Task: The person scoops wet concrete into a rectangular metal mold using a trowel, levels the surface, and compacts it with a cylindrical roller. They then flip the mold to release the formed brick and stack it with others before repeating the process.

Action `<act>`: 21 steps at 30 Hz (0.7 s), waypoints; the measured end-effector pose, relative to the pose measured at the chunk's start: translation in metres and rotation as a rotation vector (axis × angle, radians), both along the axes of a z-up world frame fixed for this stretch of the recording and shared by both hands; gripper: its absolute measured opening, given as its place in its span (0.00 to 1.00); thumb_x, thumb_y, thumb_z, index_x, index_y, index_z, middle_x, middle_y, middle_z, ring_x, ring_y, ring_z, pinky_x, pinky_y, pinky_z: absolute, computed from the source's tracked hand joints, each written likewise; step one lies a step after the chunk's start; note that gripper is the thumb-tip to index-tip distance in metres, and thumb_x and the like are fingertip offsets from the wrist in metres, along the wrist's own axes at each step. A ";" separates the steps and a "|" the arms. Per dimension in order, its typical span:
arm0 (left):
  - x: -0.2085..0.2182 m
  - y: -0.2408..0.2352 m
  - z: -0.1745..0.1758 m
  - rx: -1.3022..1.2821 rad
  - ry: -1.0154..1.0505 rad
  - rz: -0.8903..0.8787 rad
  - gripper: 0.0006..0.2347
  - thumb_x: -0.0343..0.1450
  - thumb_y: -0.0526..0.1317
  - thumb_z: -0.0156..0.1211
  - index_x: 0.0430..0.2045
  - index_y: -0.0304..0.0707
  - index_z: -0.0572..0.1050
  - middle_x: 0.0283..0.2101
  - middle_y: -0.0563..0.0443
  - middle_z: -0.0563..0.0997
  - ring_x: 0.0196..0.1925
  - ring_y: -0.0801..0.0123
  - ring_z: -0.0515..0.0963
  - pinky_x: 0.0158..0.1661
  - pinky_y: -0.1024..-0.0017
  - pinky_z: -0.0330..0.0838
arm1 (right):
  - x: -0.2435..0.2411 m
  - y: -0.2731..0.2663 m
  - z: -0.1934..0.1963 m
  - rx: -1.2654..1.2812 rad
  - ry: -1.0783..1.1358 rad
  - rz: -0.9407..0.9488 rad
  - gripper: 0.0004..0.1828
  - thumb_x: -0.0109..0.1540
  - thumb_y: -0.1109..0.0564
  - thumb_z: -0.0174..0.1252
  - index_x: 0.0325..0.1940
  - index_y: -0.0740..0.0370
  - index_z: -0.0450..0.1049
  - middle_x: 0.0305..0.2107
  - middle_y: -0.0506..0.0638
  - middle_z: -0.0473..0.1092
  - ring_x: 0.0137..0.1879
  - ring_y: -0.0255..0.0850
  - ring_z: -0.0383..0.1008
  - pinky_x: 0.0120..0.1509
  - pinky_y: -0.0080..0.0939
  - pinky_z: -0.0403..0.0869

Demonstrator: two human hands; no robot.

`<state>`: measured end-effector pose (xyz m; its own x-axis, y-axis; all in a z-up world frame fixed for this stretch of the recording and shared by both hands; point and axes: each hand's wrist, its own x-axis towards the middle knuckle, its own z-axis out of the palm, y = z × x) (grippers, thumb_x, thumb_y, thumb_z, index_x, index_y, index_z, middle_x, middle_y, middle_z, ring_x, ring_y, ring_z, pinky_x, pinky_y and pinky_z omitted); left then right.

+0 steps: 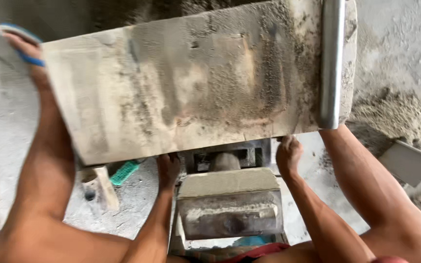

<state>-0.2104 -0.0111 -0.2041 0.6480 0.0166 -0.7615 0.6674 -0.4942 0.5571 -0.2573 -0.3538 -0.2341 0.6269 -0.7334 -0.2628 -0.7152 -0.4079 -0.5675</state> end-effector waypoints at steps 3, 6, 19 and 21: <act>-0.014 -0.004 -0.003 -0.011 0.126 -0.184 0.18 0.73 0.48 0.37 0.37 0.32 0.72 0.37 0.30 0.75 0.43 0.34 0.73 0.42 0.41 0.67 | -0.016 -0.027 -0.058 -0.500 0.968 0.681 0.20 0.63 0.51 0.39 0.23 0.38 0.75 0.17 0.33 0.70 0.30 0.26 0.69 0.38 0.31 0.63; -0.002 -0.001 0.006 -0.016 0.172 -0.365 0.17 0.71 0.46 0.40 0.34 0.32 0.75 0.33 0.30 0.76 0.39 0.36 0.75 0.38 0.44 0.68 | 0.016 0.005 0.015 0.223 0.371 0.026 0.20 0.54 0.52 0.46 0.15 0.72 0.66 0.12 0.68 0.62 0.23 0.65 0.65 0.29 0.59 0.60; 0.203 0.065 0.193 -0.140 -0.211 -0.223 0.13 0.70 0.44 0.45 0.39 0.38 0.74 0.42 0.44 0.80 0.31 0.66 0.80 0.29 0.71 0.75 | 0.231 0.144 0.276 0.271 0.289 1.096 0.22 0.61 0.54 0.42 0.59 0.47 0.67 0.49 0.54 0.70 0.49 0.53 0.74 0.50 0.54 0.74; 0.238 0.077 0.179 -0.199 -0.821 0.040 0.13 0.73 0.37 0.41 0.50 0.35 0.69 0.41 0.35 0.77 0.40 0.55 0.78 0.31 0.67 0.76 | 0.238 0.187 0.206 0.215 -0.441 1.866 0.13 0.60 0.60 0.47 0.41 0.67 0.74 0.52 0.64 0.65 0.60 0.60 0.62 0.62 0.57 0.65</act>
